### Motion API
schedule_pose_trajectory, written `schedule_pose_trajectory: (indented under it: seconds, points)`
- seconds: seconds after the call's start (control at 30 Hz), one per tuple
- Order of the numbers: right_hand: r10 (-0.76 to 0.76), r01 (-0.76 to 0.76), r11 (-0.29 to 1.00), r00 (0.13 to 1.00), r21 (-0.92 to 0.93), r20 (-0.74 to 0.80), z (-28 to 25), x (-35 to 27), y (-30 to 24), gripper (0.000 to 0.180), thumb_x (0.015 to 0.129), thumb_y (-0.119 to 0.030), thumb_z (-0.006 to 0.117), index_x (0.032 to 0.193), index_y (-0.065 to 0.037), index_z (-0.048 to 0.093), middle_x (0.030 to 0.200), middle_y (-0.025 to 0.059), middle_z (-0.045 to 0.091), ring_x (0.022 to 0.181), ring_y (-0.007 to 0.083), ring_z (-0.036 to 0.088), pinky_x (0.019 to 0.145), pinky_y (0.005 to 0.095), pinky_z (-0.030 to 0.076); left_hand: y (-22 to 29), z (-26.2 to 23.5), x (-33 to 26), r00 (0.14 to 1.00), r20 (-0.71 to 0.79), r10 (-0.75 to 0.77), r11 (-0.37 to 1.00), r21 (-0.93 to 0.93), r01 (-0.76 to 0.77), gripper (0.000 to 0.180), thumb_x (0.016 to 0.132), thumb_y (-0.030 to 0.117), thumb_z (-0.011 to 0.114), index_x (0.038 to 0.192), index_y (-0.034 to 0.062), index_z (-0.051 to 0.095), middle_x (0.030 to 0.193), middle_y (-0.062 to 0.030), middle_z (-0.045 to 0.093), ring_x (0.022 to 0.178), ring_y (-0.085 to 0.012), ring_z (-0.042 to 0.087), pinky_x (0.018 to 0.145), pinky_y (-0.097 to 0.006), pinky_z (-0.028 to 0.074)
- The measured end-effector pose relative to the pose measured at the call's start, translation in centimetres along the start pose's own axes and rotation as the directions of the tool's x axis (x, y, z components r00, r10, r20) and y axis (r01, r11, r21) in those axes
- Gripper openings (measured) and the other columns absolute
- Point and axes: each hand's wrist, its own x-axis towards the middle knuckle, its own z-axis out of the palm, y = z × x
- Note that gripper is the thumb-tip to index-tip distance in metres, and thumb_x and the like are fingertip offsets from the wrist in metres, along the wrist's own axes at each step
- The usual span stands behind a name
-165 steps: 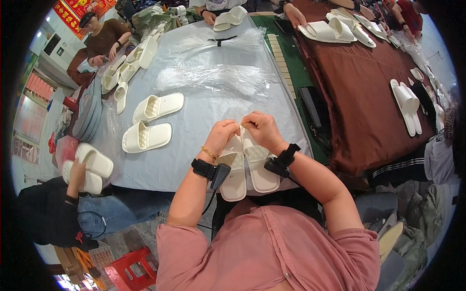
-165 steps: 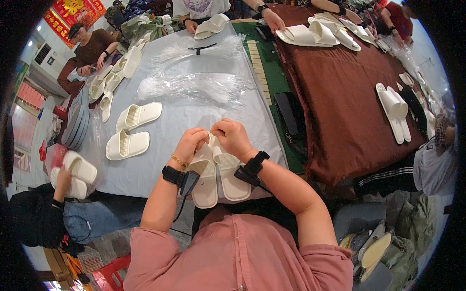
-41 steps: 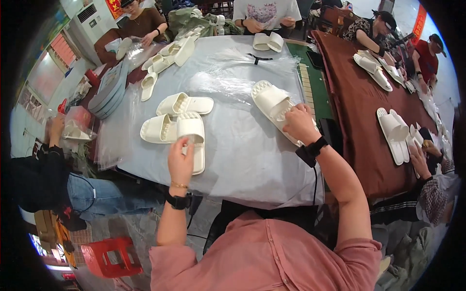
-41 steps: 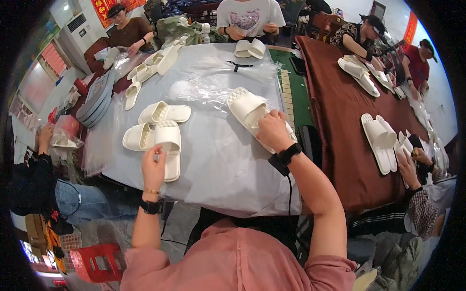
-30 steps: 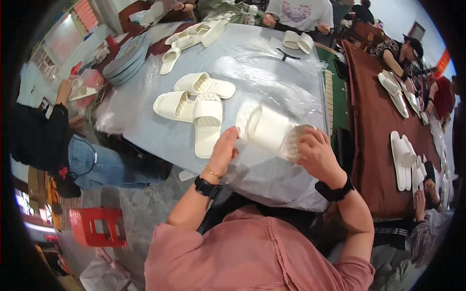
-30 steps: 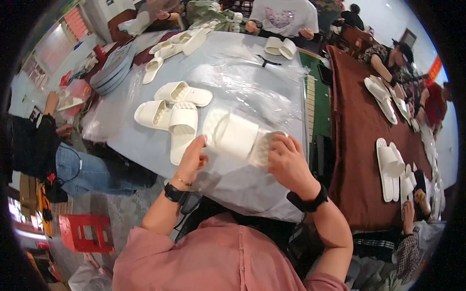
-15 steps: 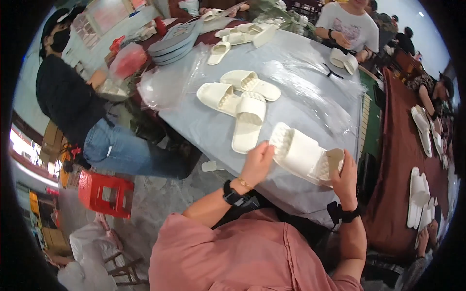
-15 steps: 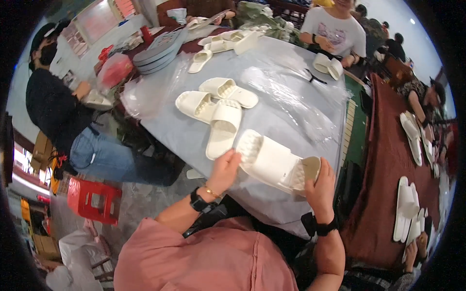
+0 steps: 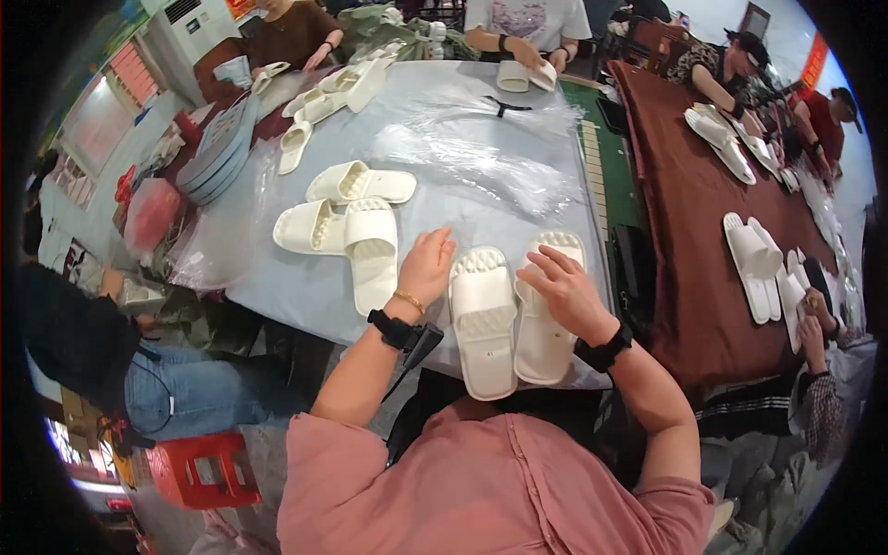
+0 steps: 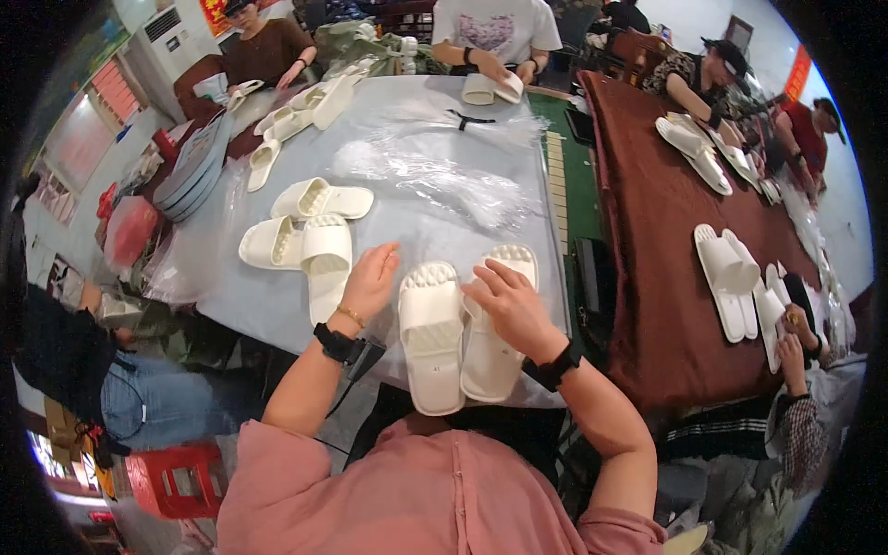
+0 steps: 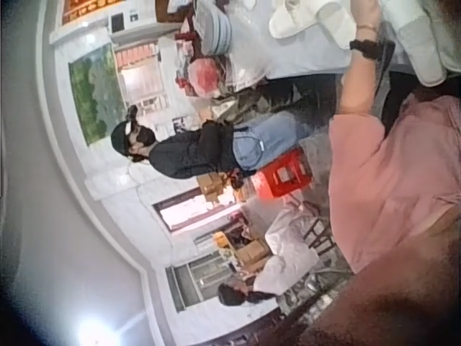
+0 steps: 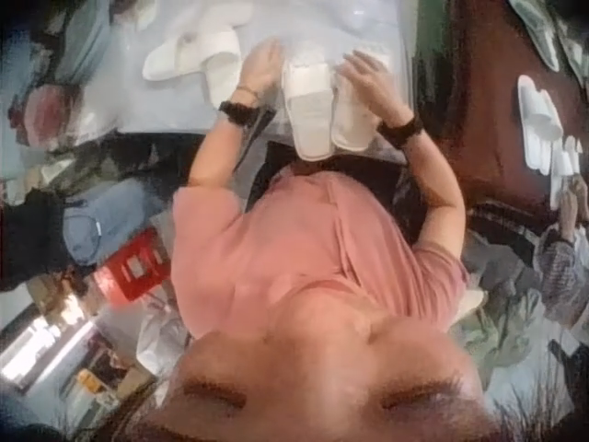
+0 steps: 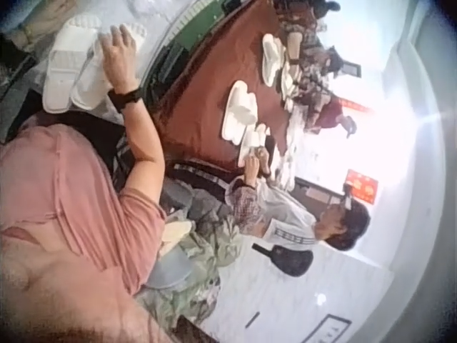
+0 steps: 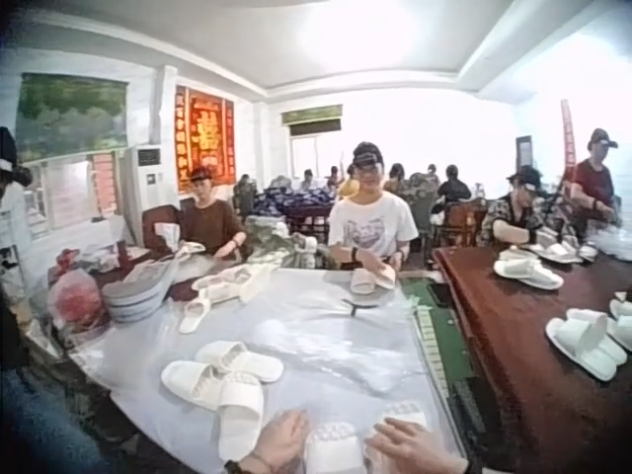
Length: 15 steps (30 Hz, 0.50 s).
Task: Inspecting and manually cleaning or trimming loose threads from white slide-on sandals at a workstation.
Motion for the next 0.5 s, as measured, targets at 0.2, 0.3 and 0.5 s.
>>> schedule_pose_trajectory:
  seconds: [0.2, 0.3, 0.5]
  points:
    - [0.159, -0.154, 0.967, 0.987, 0.204, -0.010, -1.4, -1.0, -1.7, 0.052, 0.075, -0.005, 0.069, 0.125, -0.007, 0.054, 0.130, 0.0158, 0.050, 0.123, 0.0355, 0.045, 0.100, 0.0436, 0.040, 4.3, -3.0, -3.0, 0.959, 0.201, -0.202, 0.795, -0.538, 0.280, 0.035, 0.102, 0.029, 0.039, 0.113, 0.0017, 0.058, 0.079, -0.0025, 0.059, 0.058, -0.0047, 0.043, 0.053, -0.019, 0.037]
    - [0.310, -0.251, 0.614, 0.949, 0.748, 0.063, -1.7, -0.2, -5.0, 0.045, 0.085, -0.006, 0.062, 0.128, -0.002, 0.050, 0.125, 0.0161, 0.056, 0.111, 0.0287, 0.055, 0.090, 0.0340, 0.046, 7.9, -4.2, -4.4, 0.932, 0.338, -0.128, 0.340, -0.868, 0.362, 0.040, 0.104, 0.034, 0.033, 0.109, 0.0020, 0.057, 0.073, -0.0022, 0.056, 0.047, -0.0026, 0.027, 0.042, -0.019, 0.021]
    - [0.166, -0.387, 0.041, 0.912, 0.921, 0.376, -2.0, 0.0, -11.4, 0.025, 0.096, -0.014, 0.046, 0.115, -0.001, 0.055, 0.081, 0.0021, 0.058, 0.076, 0.0113, 0.056, 0.070, 0.0252, 0.046, 10.7, -4.8, -4.8, 0.909, 0.410, -0.070, 0.128, -0.900, 0.416, 0.041, 0.103, 0.037, 0.036, 0.108, 0.0028, 0.057, 0.072, -0.0031, 0.056, 0.047, -0.0036, 0.030, 0.041, -0.019, 0.023]
